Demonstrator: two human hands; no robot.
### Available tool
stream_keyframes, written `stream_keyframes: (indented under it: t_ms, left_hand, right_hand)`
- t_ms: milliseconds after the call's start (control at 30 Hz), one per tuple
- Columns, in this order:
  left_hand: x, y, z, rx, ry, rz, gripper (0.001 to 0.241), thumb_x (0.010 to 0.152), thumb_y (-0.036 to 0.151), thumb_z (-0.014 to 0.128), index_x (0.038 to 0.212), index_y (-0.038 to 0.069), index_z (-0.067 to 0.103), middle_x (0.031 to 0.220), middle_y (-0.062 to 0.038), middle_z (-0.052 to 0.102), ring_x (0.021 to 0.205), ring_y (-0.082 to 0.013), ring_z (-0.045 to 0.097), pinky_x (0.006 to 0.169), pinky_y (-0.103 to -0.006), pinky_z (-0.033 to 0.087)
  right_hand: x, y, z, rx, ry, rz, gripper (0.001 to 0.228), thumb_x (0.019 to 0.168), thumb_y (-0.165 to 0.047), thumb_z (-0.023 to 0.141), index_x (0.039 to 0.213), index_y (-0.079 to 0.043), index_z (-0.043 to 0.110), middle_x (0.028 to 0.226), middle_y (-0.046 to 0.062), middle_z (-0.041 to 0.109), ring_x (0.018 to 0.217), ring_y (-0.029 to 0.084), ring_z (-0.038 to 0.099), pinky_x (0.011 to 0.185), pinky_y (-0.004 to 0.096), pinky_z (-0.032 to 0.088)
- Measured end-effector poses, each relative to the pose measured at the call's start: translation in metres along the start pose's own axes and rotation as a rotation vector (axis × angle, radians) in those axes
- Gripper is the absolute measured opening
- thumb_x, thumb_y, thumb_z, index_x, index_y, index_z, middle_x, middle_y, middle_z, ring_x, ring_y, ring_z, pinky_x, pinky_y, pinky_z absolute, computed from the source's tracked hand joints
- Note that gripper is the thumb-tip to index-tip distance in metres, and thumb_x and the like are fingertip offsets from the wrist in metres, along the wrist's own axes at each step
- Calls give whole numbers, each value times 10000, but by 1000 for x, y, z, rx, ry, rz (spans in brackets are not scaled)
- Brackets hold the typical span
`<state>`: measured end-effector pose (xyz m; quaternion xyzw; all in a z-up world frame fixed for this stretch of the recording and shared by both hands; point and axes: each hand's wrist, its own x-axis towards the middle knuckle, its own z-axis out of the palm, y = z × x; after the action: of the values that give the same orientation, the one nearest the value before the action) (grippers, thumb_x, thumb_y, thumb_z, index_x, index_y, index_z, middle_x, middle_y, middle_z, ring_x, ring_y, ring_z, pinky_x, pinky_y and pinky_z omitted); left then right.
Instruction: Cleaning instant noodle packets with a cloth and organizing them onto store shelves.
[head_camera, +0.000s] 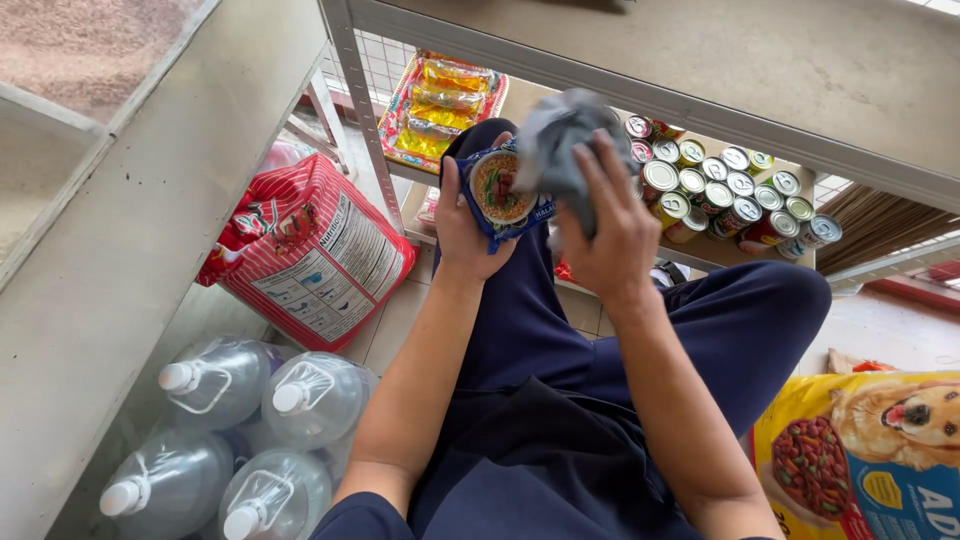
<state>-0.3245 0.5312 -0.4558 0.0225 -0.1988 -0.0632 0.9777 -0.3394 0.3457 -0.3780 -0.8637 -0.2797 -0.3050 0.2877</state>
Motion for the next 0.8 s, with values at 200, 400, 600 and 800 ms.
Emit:
stream_keyframes:
  t_ms: [200, 400, 600, 800]
  left_hand:
    - [-11, -5, -5, 36, 113, -12, 718, 1102, 568, 449, 1513, -18, 502, 1470, -187, 602, 1343, -316, 612, 1168, -451, 491]
    - [5, -2, 4, 102, 162, 18, 689, 1076, 560, 487, 1474, 0, 538, 1420, -170, 634, 1311, -307, 629, 1143, -460, 509]
    - [4, -2, -7, 4, 143, -28, 619, 1074, 533, 473, 1414, 30, 593, 1342, -168, 681, 1202, -308, 683, 1020, -447, 581]
    - [19, -2, -13, 86, 49, -4, 600, 1156, 516, 442, 1416, -1, 598, 1351, -174, 681, 1216, -305, 683, 1015, -417, 605]
  right_hand:
    - [-2, -14, 7, 19, -96, -179, 580, 853, -240, 771, 1417, -167, 657, 1542, 139, 553, 1103, 341, 726, 899, 417, 606]
    - [9, 12, 2, -71, -1, -4, 544, 972, -243, 728, 1491, -135, 603, 1570, 145, 556, 1165, 358, 680, 954, 445, 555]
    - [-6, -12, 13, -128, -101, -229, 543, 880, -281, 725, 1407, -160, 669, 1579, 99, 505, 1450, 455, 371, 1162, 623, 274]
    - [11, 9, 13, -94, 27, -86, 541, 981, -225, 702, 1500, -103, 608, 1658, 107, 455, 1597, 462, 197, 1310, 623, 137]
